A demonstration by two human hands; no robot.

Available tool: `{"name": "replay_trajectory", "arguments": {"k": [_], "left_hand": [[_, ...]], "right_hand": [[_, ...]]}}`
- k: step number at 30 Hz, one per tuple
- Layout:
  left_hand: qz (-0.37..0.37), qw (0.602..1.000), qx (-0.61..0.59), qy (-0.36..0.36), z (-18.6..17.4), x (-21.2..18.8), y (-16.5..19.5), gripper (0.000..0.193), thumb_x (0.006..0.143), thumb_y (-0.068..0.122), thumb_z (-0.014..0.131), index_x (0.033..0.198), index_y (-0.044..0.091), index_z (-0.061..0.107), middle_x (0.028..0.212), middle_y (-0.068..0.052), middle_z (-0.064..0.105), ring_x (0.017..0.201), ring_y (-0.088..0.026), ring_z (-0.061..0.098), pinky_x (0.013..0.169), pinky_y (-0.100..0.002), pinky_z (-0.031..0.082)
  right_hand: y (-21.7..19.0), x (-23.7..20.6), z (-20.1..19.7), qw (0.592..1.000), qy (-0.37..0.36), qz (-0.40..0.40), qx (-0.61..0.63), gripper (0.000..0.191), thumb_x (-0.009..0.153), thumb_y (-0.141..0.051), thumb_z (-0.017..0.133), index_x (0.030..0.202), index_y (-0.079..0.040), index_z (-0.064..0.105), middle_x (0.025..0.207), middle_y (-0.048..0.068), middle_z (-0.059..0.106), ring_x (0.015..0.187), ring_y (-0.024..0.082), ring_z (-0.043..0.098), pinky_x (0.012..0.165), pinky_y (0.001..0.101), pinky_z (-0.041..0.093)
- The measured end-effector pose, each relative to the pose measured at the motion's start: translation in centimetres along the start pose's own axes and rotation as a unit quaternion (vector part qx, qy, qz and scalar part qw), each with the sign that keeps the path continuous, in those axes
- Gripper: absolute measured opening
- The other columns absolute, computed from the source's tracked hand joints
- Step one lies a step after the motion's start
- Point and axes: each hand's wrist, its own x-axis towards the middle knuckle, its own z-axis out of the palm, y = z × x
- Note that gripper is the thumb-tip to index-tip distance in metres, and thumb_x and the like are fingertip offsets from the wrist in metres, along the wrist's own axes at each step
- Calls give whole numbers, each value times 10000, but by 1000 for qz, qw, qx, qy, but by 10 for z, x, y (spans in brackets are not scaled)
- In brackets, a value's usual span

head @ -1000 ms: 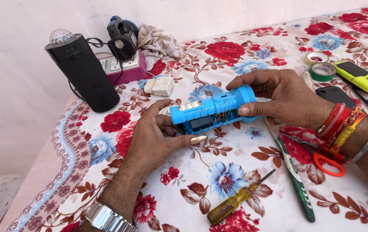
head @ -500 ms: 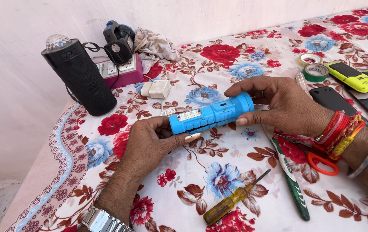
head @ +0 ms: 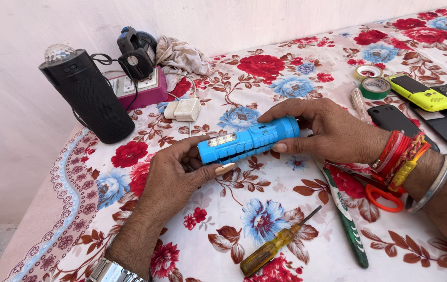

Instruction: The person disassembles a blue handheld flashlight on a bed, opening its plastic housing to expose the internal circuit board, battery compartment and wiring, and manipulates the internal components and reflector head while working through the device.

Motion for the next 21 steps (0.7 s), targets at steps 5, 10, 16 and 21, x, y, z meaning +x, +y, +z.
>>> {"name": "replay_trajectory", "arguments": {"k": [5, 10, 16, 21], "left_hand": [[-24, 999, -22, 10, -1, 1, -2, 685, 794, 315, 821, 1413, 136, 587, 906, -38, 771, 755, -71, 683, 648, -261, 607], [-12, 995, -94, 31, -2, 3, -4, 638, 829, 356, 752, 1398, 112, 602, 965, -64, 772, 793, -69, 718, 586, -257, 630], [-14, 981, -188, 36, -3, 5, -4, 639, 873, 369, 713, 1423, 79, 567, 1011, -110, 803, 766, -116, 731, 525, -261, 595], [-24, 977, -209, 42, -2, 6, -7, 670, 838, 295, 747, 1441, 86, 542, 1060, -76, 800, 808, -85, 747, 562, -259, 619]], "right_hand": [[-1, 7, 0, 997, -33, 7, 63, 508, 881, -204, 734, 1374, -134, 633, 1117, 45, 754, 973, 131, 716, 852, 323, 609], [-3, 10, 1, 994, -42, 22, 94, 548, 883, -191, 734, 1413, -126, 610, 1050, 58, 750, 953, 122, 701, 860, 309, 599], [-1, 15, 4, 977, -57, 84, 186, 589, 875, -190, 709, 1441, -109, 566, 1014, 79, 741, 897, 142, 705, 829, 309, 603], [2, 16, 1, 971, -92, 65, 209, 586, 928, -223, 682, 1480, -80, 551, 1031, 91, 724, 924, 146, 694, 847, 311, 590]]}}
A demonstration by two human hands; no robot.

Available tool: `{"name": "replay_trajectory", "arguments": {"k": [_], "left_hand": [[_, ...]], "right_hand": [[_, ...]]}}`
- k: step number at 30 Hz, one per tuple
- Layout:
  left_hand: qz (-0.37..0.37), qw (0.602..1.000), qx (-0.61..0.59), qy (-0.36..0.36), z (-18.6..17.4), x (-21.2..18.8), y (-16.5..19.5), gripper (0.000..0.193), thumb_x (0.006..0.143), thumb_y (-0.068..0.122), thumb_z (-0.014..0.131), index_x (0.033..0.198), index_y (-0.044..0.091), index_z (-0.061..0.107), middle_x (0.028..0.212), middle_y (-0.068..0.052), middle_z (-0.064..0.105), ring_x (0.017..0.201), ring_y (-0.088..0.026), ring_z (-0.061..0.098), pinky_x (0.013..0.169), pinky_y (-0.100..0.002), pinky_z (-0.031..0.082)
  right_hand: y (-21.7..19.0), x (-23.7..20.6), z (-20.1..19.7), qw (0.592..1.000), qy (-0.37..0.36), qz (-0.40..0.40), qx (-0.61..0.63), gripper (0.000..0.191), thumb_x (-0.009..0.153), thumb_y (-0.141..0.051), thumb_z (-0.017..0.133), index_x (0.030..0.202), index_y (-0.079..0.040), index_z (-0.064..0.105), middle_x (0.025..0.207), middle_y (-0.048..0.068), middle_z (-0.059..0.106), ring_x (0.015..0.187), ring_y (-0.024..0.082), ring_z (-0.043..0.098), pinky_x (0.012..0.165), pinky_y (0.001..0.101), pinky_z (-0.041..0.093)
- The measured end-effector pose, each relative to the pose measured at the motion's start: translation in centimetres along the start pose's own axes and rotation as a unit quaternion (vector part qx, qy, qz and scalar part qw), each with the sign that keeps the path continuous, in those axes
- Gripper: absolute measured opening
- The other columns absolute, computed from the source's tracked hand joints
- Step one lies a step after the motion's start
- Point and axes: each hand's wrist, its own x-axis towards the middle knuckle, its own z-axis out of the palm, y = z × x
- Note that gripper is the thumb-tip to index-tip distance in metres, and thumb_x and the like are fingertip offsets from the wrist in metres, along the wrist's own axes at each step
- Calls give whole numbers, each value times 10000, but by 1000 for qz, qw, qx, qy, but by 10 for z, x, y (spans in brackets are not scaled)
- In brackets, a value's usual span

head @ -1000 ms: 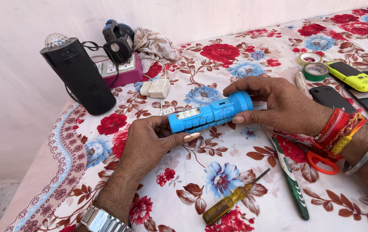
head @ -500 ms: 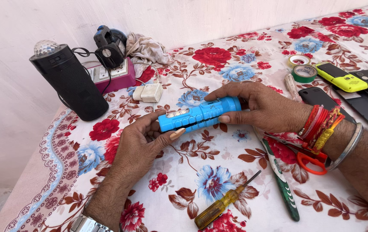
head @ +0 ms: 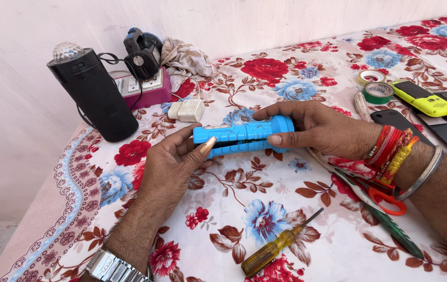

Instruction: The person disassembles a blue handheld flashlight on a bed, opening its plastic housing to expose the internal circuit board, battery compartment and wiring, and manipulates the internal components and reflector head while working through the device.

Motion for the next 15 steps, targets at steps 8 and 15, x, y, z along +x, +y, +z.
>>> {"name": "replay_trajectory", "arguments": {"k": [8, 15], "left_hand": [[14, 999, -38, -26, -1, 4, -4, 674, 847, 191, 753, 1465, 65, 514, 1099, -120, 809, 872, -139, 770, 685, -238, 637], [-28, 1000, 4, -4, 0, -2, 3, 670, 812, 220, 776, 1444, 108, 582, 1109, -105, 812, 849, -140, 771, 564, -256, 592]], "right_hand": [[-5, -1, -6, 1000, 17, 11, -8, 614, 840, -191, 751, 1426, -82, 604, 1121, 73, 761, 1009, 135, 712, 913, 293, 588], [-13, -1, -4, 999, 17, 45, 18, 604, 791, -132, 784, 1378, -69, 659, 1131, 95, 787, 1022, 155, 725, 944, 300, 578]]}}
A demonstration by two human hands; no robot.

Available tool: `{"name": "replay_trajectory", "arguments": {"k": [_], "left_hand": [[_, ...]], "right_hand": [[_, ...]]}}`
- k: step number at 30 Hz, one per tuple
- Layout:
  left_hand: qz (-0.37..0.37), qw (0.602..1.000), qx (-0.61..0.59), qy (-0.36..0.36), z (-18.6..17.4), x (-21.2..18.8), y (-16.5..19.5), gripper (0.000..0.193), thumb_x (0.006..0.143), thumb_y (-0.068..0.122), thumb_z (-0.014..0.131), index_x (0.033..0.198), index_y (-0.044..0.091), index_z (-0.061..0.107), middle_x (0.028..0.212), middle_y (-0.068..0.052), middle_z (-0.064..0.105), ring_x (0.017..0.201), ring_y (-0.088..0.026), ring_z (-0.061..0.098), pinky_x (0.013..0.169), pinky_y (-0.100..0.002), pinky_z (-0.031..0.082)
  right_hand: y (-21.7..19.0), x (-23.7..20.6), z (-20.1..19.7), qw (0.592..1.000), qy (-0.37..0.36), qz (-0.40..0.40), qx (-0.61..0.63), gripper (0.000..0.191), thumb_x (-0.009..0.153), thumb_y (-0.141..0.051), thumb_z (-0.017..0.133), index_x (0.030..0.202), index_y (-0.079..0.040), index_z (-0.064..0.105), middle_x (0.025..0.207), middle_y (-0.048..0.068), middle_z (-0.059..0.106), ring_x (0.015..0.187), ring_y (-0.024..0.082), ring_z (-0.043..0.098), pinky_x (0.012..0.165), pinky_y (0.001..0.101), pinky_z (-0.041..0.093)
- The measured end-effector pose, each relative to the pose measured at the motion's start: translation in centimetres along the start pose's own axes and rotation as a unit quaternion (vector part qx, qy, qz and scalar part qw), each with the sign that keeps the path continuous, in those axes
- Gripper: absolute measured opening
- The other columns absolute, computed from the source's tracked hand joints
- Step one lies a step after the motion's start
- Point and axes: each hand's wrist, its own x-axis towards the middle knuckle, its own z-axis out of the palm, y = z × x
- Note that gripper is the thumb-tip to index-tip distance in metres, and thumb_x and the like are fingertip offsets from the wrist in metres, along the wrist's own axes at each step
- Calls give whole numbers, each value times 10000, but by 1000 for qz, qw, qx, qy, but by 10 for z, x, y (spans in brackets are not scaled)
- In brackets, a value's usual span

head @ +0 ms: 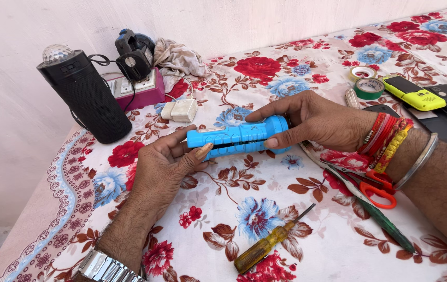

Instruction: The person disassembles a blue handheld flashlight on a bed, opening its plastic housing to expose the internal circuit board, battery compartment and wiring, and manipulates the internal components and reflector head while working through the device.

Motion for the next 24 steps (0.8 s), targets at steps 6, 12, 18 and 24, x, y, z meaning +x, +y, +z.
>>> {"name": "replay_trajectory", "arguments": {"k": [6, 12, 18, 24], "left_hand": [[17, 1000, 15, -12, -2, -1, 1, 701, 815, 268, 761, 1469, 148, 539, 1085, -93, 819, 836, -106, 775, 550, -233, 602], [-12, 1000, -1, 12, 0, 4, -5, 621, 878, 268, 744, 1457, 119, 577, 1059, -133, 797, 842, -130, 755, 575, -272, 598], [46, 996, -70, -10, -2, 7, -7, 567, 885, 191, 718, 1414, 32, 591, 1110, -139, 792, 923, -151, 777, 796, -261, 660], [28, 997, -77, -9, -5, 7, -5, 542, 905, 175, 684, 1404, 3, 564, 1170, -173, 764, 998, -185, 767, 838, -280, 671]], "right_hand": [[1, -2, -4, 1000, 3, 26, -16, 605, 778, -148, 772, 1368, -91, 652, 1135, 68, 785, 1037, 140, 714, 950, 298, 561], [9, 0, -4, 1000, -2, -9, 27, 568, 819, -168, 764, 1364, -53, 652, 1161, 85, 761, 1079, 162, 698, 972, 319, 555], [14, 3, -5, 998, 10, -22, 53, 551, 863, -148, 744, 1387, -14, 640, 1162, 107, 746, 1037, 172, 685, 929, 326, 557], [18, 4, -7, 997, 13, -23, 73, 551, 887, -201, 709, 1399, -20, 614, 1201, 73, 749, 1054, 139, 690, 922, 304, 563]]}}
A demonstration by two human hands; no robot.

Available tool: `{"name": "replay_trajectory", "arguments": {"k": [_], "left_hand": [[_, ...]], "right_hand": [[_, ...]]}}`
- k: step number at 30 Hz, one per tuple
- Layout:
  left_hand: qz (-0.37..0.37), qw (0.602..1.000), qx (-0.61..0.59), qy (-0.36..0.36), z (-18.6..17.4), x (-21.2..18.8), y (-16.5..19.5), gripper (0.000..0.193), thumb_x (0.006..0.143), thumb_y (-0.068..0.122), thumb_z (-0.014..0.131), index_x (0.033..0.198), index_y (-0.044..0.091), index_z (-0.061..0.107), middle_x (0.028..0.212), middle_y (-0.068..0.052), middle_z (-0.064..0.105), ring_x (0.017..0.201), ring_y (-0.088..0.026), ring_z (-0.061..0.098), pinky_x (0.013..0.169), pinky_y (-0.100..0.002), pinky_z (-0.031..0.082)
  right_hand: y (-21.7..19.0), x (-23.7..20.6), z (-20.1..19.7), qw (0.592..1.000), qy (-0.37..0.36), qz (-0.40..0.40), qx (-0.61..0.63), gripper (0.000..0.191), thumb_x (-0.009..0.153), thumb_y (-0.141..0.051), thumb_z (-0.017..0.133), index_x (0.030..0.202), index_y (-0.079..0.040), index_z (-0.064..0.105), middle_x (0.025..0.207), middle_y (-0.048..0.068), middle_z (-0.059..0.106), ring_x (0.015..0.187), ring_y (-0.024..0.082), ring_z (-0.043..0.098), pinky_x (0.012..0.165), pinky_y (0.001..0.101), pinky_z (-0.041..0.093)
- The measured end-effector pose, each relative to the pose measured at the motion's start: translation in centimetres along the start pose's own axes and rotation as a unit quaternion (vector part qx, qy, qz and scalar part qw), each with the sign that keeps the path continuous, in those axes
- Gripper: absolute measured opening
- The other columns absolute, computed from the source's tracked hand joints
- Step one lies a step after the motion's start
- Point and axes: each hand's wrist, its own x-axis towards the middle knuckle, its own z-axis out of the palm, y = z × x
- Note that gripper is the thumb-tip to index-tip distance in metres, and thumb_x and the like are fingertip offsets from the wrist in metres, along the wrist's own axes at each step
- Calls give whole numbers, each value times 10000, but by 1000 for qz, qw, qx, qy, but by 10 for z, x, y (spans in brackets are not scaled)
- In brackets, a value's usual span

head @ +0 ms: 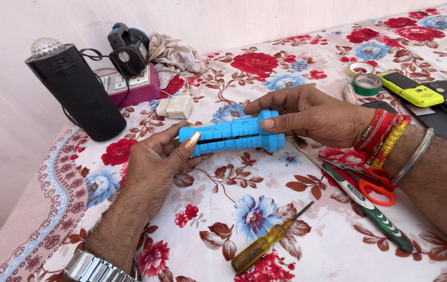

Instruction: The person disassembles a blue handheld flashlight on a bed, opening its plastic housing to expose the internal circuit board, battery compartment and wiring, and manipulates the internal components and reflector head while working through the device.

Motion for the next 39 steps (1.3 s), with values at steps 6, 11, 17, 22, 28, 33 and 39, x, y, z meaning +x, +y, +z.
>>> {"name": "replay_trajectory", "arguments": {"k": [6, 11, 17, 22, 28, 33, 39], "left_hand": [[-15, 1000, 2, 15, -1, -1, 2, 531, 903, 166, 683, 1390, -23, 591, 1167, -193, 764, 1014, -194, 768, 842, -288, 672], [-21, 999, -7, 34, -1, 1, 1, 539, 884, 128, 675, 1391, -15, 561, 1167, -182, 760, 1003, -203, 763, 827, -301, 669], [-17, 999, 10, 37, -2, 1, -1, 517, 895, 112, 672, 1380, -38, 570, 1152, -195, 756, 1004, -204, 760, 837, -298, 668], [-19, 999, 4, 39, -1, 0, -2, 491, 914, 114, 658, 1373, -41, 583, 1137, -200, 746, 997, -204, 762, 840, -305, 622], [-21, 997, -65, 30, -6, 4, -6, 540, 903, 121, 635, 1406, -40, 521, 1139, -171, 750, 1039, -215, 757, 868, -317, 615], [-20, 979, -187, 81, -2, 3, -11, 635, 911, 166, 689, 1449, -50, 429, 1176, -161, 698, 1094, -254, 700, 1003, -412, 617], [15, 899, -435, 43, 44, 1, -15, 542, 890, 337, 704, 1287, 1, 547, 1242, -107, 693, 1182, -237, 686, 1128, -496, 514]], "right_hand": [[0, -1, -1, 997, -25, 1, -67, 533, 963, -296, 648, 1433, -45, 632, 1114, 92, 751, 931, 114, 654, 766, 295, 542], [-1, -1, 1, 993, -37, -11, -112, 542, 946, -323, 659, 1417, -58, 617, 1157, 54, 742, 994, 98, 654, 827, 280, 558], [-4, -4, 8, 983, -60, -44, -168, 583, 942, -360, 668, 1454, -93, 586, 1147, 70, 732, 1018, 124, 654, 872, 298, 561], [-3, -19, 18, 966, -35, -49, -252, 667, 946, -349, 738, 1561, -172, 552, 1168, 103, 739, 1051, 202, 680, 903, 357, 561], [2, -21, 34, 957, 7, -147, -252, 707, 885, -284, 782, 1511, -135, 491, 1259, 84, 696, 1153, 187, 685, 989, 348, 555], [-4, -17, 50, 956, 54, -148, -247, 755, 841, -253, 804, 1516, -148, 483, 1240, 68, 712, 1066, 157, 702, 902, 323, 597], [-7, -16, 76, 958, 104, -147, -222, 771, 800, -250, 831, 1493, -140, 510, 1293, 75, 690, 1037, 162, 693, 854, 325, 606]]}}
